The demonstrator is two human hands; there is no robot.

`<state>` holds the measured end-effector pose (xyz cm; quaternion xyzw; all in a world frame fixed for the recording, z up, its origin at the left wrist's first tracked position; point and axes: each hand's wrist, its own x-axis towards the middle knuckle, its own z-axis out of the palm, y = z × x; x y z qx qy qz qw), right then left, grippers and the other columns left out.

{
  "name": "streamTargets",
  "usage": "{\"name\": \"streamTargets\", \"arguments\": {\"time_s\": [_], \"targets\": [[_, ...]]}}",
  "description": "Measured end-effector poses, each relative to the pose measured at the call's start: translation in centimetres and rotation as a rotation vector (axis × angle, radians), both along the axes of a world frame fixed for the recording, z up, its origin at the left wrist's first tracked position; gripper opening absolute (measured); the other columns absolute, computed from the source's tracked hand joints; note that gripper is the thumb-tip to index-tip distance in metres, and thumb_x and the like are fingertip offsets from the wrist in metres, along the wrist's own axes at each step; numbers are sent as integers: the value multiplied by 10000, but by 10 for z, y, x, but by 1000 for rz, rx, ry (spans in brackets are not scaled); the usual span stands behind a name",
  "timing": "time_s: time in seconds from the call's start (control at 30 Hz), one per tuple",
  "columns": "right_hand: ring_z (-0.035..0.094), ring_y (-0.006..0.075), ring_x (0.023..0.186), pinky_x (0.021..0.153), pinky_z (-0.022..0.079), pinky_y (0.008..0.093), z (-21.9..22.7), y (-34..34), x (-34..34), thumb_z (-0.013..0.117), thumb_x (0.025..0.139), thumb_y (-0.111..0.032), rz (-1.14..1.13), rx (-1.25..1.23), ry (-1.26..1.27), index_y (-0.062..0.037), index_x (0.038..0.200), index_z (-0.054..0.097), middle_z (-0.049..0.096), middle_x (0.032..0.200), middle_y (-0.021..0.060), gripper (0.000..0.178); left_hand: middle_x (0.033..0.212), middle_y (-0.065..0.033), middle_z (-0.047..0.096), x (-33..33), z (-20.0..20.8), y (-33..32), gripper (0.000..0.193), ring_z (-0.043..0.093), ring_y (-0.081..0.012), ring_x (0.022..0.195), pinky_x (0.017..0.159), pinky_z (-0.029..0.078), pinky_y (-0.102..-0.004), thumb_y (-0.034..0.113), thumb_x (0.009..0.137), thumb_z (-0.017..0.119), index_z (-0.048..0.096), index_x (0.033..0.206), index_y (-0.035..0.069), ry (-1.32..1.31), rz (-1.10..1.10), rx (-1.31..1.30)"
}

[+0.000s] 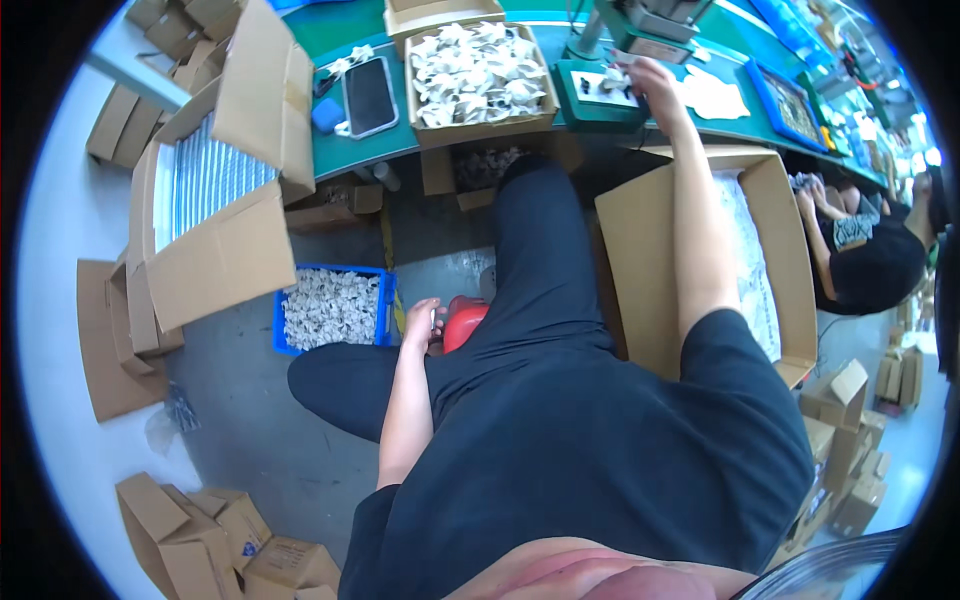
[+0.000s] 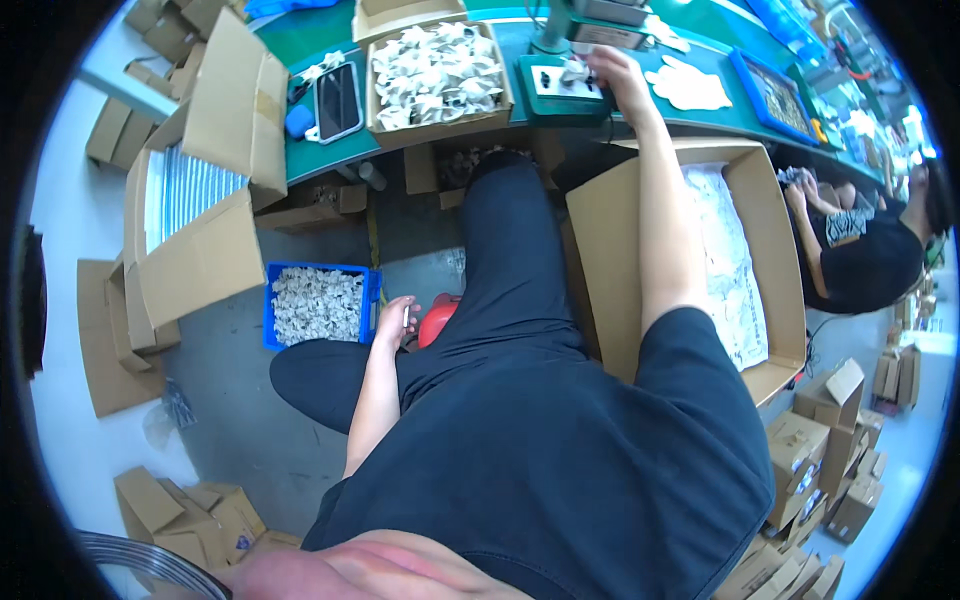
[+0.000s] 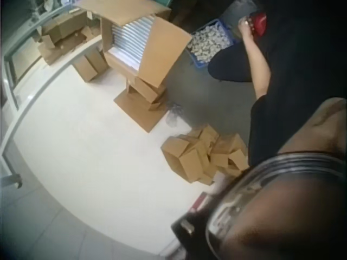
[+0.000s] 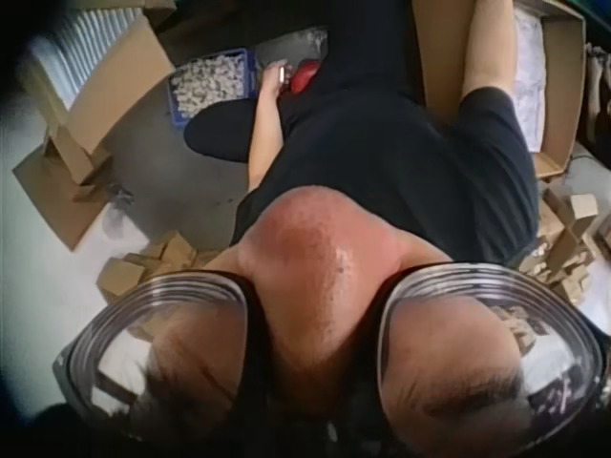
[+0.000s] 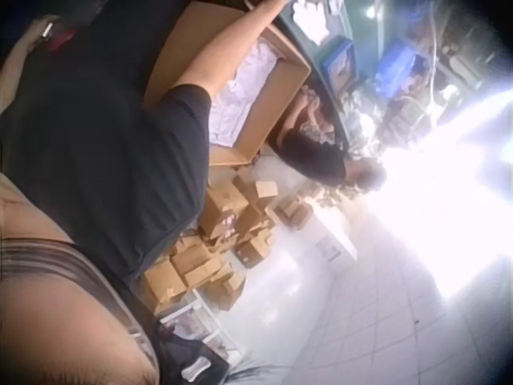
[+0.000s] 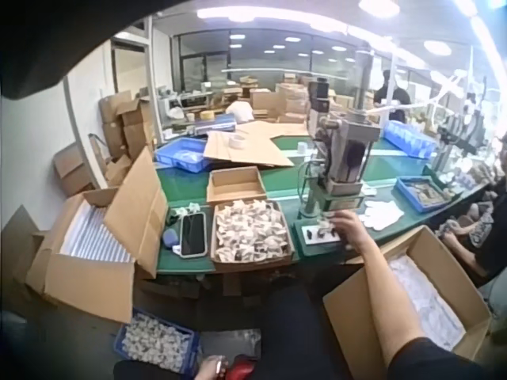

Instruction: Assemble small electronic or mechanical parts using a manual benchtop press and sorting components into boxes.

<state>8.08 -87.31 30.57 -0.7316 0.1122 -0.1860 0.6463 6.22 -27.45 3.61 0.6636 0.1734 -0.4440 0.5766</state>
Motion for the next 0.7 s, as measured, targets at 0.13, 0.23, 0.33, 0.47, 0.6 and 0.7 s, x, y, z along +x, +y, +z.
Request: {"name": "streamTargets", "arguments": {"time_s": [0.13,0.23,0.33,0.47,0.6,0.7], "targets": [[625,170,900,778,510,310,12,70,-18,762,855,-194,-149,-323,-115,-51,1144,742,683,1008,65,323,967,-65,696,-3,8,0,330,563,-108,606,499,458,-257,273,969,575,644,1217,67,-54,-41,-35],[634,183,892,795,511,295,8,93,-10,806,833,-177,-327,-491,-186,-45,1153,740,689,993,75,353,979,-67,698,-4,5,3,337,568,-110,614,501,461,-260,265,967,576,655,1224,63,-2,-62,-43],[650,218,921,834,520,303,5,128,-11,842,812,-197,-719,-695,-323,-56,1154,740,702,999,102,383,977,-69,702,-4,8,0,332,571,-111,615,503,462,-260,267,968,575,658,1210,55,-19,-49,-56],[666,244,960,854,530,330,12,178,3,842,813,-239,-571,-895,-577,-87,1173,741,714,1041,124,404,994,-84,701,-1,13,-6,331,584,-123,651,545,486,-278,265,972,567,659,1208,51,-23,-57,-67],[672,278,997,896,529,369,49,201,56,818,837,-264,-312,-932,-382,-84,1177,736,716,1098,137,393,1008,-101,703,-6,3,1,324,596,-134,685,570,505,-291,263,980,563,659,1200,46,16,-31,-88],[670,296,1002,915,524,377,47,191,75,793,859,-249,-335,-984,-340,-79,1173,736,714,1115,149,362,1010,-104,700,-5,5,5,321,603,-140,699,578,513,-297,270,998,559,654,1199,38,53,28,-163]]}}
